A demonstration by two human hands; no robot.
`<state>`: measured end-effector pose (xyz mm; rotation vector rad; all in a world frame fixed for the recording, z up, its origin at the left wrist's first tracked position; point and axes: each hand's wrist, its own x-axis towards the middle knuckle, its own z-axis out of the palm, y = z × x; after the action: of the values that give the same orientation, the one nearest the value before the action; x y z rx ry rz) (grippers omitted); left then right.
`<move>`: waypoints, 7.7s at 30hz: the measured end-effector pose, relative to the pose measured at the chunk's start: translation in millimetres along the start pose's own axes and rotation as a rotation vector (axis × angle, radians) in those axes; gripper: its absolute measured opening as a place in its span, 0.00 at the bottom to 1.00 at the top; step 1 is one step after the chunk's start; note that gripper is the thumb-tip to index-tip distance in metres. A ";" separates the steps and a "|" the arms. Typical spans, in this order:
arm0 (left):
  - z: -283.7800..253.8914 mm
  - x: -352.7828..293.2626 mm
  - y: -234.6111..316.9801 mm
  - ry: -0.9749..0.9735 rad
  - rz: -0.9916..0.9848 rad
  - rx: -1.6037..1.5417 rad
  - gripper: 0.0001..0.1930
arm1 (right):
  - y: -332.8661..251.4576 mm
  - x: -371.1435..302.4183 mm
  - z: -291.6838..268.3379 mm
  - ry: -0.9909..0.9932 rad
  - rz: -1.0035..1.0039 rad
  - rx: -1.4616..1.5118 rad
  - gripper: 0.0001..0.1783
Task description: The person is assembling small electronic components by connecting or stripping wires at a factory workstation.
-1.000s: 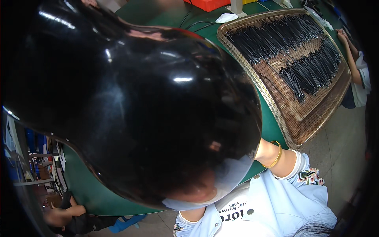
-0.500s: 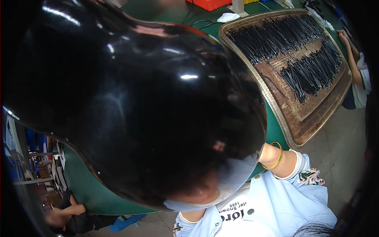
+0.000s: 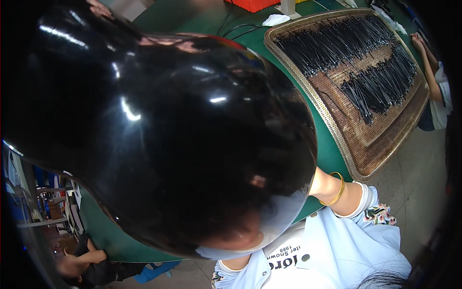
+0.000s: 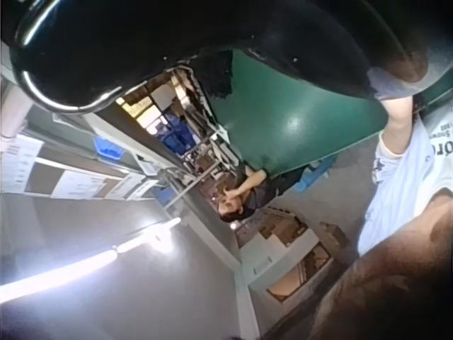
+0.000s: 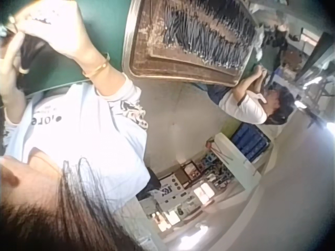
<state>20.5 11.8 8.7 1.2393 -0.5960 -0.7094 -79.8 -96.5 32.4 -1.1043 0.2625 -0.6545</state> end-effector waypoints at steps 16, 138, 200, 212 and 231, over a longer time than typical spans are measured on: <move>4.7 -2.0 5.4 -0.056 0.010 0.044 0.09 | 2.1 -1.5 1.9 -0.019 0.000 -0.005 0.09; 12.6 -1.7 12.9 -0.054 -0.065 -0.196 0.04 | 11.4 1.1 7.1 -0.104 0.175 0.250 0.06; 9.6 -2.9 3.9 0.093 0.113 0.079 0.03 | 9.2 1.4 -5.0 -0.037 0.067 0.105 0.08; 10.8 -4.1 9.0 0.030 0.125 0.164 0.04 | 7.8 3.5 -5.5 -0.108 -0.024 -0.071 0.11; 16.2 -2.8 14.7 -0.052 0.060 0.217 0.04 | 8.6 1.3 -5.0 -0.118 -0.052 -0.140 0.08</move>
<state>9.0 6.2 26.6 1.4000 -0.7658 -0.6403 -78.3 -98.5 22.7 -1.2834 0.1808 -0.6221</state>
